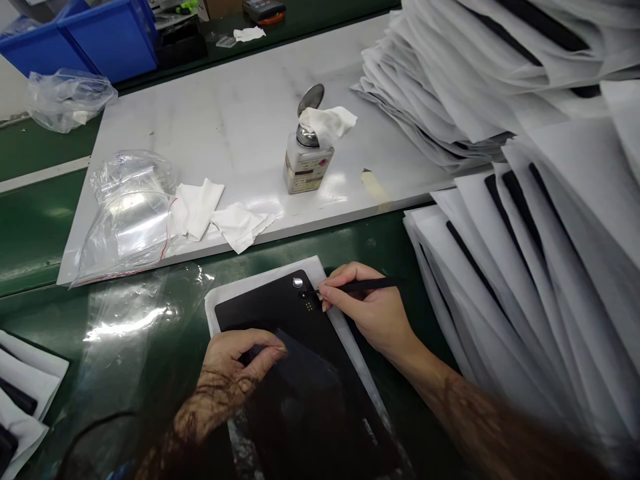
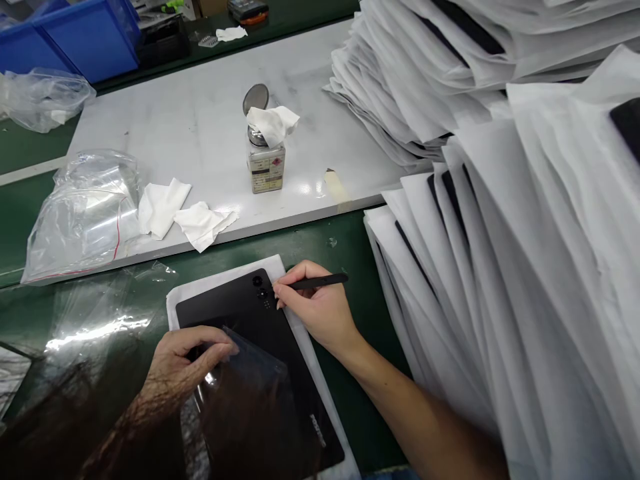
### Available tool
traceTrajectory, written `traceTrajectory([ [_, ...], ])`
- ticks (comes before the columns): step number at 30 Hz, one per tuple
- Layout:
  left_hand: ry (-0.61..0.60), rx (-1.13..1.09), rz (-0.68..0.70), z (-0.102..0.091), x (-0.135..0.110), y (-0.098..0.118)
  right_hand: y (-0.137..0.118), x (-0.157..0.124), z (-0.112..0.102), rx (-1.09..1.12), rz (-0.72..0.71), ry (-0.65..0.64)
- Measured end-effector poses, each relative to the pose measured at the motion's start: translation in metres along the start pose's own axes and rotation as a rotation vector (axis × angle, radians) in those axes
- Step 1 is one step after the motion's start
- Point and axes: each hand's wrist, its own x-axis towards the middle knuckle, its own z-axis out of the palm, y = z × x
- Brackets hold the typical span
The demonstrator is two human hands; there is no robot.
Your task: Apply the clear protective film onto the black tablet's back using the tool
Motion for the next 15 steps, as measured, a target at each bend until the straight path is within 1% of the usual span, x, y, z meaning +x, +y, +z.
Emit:
traceTrajectory([
  [2,-0.002,0.001,0.018,0.000,0.000,-0.001,0.001,0.000,0.000,-0.016,-0.009,-0.001],
  [7,0.024,0.009,-0.117,0.001,-0.002,0.014,0.002,0.000,0.000,-0.035,-0.037,0.004],
  [10,0.029,0.000,-0.124,0.002,-0.002,0.017,0.001,0.000,0.000,-0.031,-0.030,0.000],
  [13,0.019,-0.019,-0.086,0.002,-0.002,0.013,0.001,0.000,0.000,-0.023,-0.018,0.007],
  [15,0.013,-0.020,-0.089,0.001,-0.002,0.011,0.001,0.000,0.000,-0.023,-0.017,0.010],
])
